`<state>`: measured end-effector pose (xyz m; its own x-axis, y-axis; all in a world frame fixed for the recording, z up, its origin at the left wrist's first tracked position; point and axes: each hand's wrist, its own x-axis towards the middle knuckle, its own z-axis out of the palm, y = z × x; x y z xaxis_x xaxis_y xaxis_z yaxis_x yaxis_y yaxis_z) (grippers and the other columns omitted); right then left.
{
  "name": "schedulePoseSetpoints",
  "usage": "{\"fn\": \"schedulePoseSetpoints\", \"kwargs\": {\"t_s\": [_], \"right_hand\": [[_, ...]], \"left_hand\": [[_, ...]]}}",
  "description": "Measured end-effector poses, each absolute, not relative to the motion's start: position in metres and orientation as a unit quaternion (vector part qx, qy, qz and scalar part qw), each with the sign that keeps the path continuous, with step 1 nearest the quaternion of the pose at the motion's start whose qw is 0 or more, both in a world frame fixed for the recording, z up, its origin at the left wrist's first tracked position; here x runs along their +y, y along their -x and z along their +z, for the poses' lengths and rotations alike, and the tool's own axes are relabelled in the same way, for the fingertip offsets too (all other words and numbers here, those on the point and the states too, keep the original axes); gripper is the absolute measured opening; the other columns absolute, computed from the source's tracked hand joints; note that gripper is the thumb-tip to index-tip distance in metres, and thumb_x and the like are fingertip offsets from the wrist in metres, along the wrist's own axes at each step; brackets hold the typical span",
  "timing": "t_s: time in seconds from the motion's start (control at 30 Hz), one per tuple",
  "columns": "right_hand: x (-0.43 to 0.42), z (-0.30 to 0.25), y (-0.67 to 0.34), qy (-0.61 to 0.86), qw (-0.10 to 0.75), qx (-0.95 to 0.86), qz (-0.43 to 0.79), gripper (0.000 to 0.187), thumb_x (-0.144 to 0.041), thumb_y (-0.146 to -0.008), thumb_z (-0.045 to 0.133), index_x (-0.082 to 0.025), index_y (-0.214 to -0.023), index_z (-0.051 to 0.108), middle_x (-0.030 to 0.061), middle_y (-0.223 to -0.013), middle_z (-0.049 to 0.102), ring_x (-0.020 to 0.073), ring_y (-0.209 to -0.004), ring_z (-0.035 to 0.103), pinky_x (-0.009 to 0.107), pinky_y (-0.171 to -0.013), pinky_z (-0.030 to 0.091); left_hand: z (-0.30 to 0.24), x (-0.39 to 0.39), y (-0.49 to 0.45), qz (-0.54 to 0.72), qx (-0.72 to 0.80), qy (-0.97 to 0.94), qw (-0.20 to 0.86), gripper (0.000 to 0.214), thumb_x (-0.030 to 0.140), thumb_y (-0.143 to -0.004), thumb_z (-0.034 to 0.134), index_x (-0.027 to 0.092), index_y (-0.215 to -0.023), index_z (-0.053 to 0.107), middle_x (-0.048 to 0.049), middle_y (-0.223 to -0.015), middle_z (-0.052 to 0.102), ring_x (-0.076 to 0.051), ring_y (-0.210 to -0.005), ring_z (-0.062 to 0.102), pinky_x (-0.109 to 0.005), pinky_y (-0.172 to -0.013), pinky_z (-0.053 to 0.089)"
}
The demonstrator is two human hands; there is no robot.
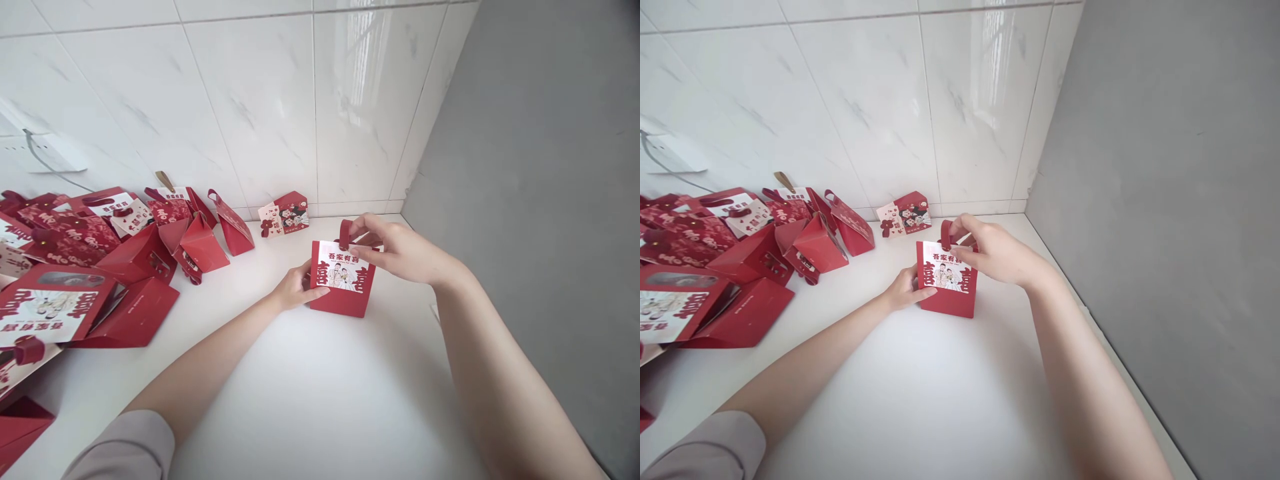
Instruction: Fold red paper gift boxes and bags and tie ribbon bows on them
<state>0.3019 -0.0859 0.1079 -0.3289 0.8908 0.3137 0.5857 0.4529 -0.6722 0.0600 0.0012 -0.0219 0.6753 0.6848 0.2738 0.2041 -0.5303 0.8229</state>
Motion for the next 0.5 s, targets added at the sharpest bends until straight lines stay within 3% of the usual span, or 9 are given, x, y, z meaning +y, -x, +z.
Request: {"fn": "schedulePoseSetpoints", "kwargs": {"t_s": [0.07, 0.17, 0.33, 0.5], "right_hand": [[-0.090, 0.114, -0.302, 0.492, 0.349, -0.778, 0.178, 0.011, -0.027, -0.087, 0.058, -0.023, -0.097, 0.060, 0.0034, -0.099, 0.069, 0.0215, -0.092, 0.066, 0.033, -0.073, 0.053], [-0.097, 0.122, -0.299, 0.476, 0.359, -0.792, 0.133, 0.010, -0.027, -0.087, 0.057, -0.024, -0.090, 0.067, 0.0036, -0.103, 0.069, 0.0224, -0.095, 0.064, 0.036, -0.080, 0.051], [-0.098, 0.118, -0.288, 0.462, 0.303, -0.818, 0.159, 0.024, -0.023, -0.090, 0.051, -0.028, -0.090, 0.074, 0.0008, -0.103, 0.068, 0.0155, -0.074, 0.063, 0.028, -0.060, 0.046], [-0.089, 0.104, -0.283, 0.512, 0.295, -0.796, 0.129, 0.016, -0.018, -0.086, 0.053, -0.025, -0.093, 0.066, 0.0004, -0.085, 0.069, 0.0144, -0.062, 0.058, 0.025, -0.049, 0.037]], "left_hand": [[-0.022, 0.001, -0.060, 0.299, 0.268, -0.825, 0.398, 0.054, 0.045, -0.074, 0.070, 0.019, -0.119, 0.056, -0.0086, -0.118, 0.068, -0.028, -0.105, 0.065, -0.039, -0.087, 0.055], [-0.023, 0.001, -0.060, 0.305, 0.269, -0.825, 0.393, 0.054, 0.045, -0.074, 0.070, 0.019, -0.119, 0.056, -0.0084, -0.116, 0.069, -0.028, -0.104, 0.066, -0.038, -0.084, 0.056], [-0.022, 0.002, -0.059, 0.302, 0.272, -0.831, 0.381, 0.053, 0.045, -0.074, 0.070, 0.018, -0.118, 0.057, -0.0079, -0.115, 0.069, -0.027, -0.104, 0.066, -0.036, -0.083, 0.056], [-0.021, 0.000, -0.061, 0.307, 0.278, -0.826, 0.383, 0.054, 0.048, -0.074, 0.069, 0.019, -0.117, 0.057, -0.0076, -0.114, 0.069, -0.027, -0.102, 0.067, -0.037, -0.084, 0.055]]}}
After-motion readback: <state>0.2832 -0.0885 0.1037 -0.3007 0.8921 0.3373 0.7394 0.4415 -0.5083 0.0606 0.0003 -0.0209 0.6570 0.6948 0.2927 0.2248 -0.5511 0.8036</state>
